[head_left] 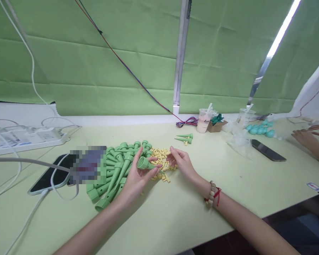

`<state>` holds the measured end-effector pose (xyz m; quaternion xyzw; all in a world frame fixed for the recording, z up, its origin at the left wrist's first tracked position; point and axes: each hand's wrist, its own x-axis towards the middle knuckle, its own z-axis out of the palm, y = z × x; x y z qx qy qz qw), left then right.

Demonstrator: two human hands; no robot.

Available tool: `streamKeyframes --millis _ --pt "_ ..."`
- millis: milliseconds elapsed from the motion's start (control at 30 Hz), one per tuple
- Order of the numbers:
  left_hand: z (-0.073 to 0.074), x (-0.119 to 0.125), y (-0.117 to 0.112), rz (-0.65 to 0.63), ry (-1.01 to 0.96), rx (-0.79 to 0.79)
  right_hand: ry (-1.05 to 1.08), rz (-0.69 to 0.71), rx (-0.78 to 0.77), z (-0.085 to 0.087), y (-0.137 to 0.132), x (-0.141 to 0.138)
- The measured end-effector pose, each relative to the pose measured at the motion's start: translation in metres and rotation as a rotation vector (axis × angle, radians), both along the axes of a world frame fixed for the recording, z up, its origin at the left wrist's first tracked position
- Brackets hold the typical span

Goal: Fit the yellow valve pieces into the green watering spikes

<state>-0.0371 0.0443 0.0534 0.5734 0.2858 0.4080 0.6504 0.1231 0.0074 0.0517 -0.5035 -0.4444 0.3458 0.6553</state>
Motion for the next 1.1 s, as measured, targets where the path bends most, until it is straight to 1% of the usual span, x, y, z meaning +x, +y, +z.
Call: streamKeyframes --millis 100,200,300,433,567,667,800,1100 --pt "0.002 0.000 -0.001 -0.008 -0.015 -0.026 0.087 -0.014 -0.025 0.000 0.001 0.001" --pt "0.006 0.001 -0.002 0.019 0.022 -0.063 0.118 -0.031 -0.035 0.001 0.000 0.001" --pt "0.008 0.001 -0.001 0.050 0.077 -0.045 0.143 -0.028 -0.047 0.001 -0.001 0.000" --pt "0.005 0.001 0.001 0.018 0.107 -0.010 0.155 -0.021 -0.052 -0.001 -0.001 0.001" --pt "0.004 0.000 0.000 0.004 0.099 0.004 0.124 -0.028 -0.051 -0.002 -0.001 0.001" --pt "0.007 0.000 -0.003 0.032 0.076 -0.007 0.065 -0.022 -0.036 0.000 -0.003 0.000" --pt "0.009 -0.001 -0.007 0.051 0.003 -0.008 -0.022 0.019 0.009 -0.002 -0.005 -0.002" --pt "0.007 0.000 -0.010 0.025 -0.010 0.036 -0.101 0.072 0.046 -0.004 -0.010 -0.004"
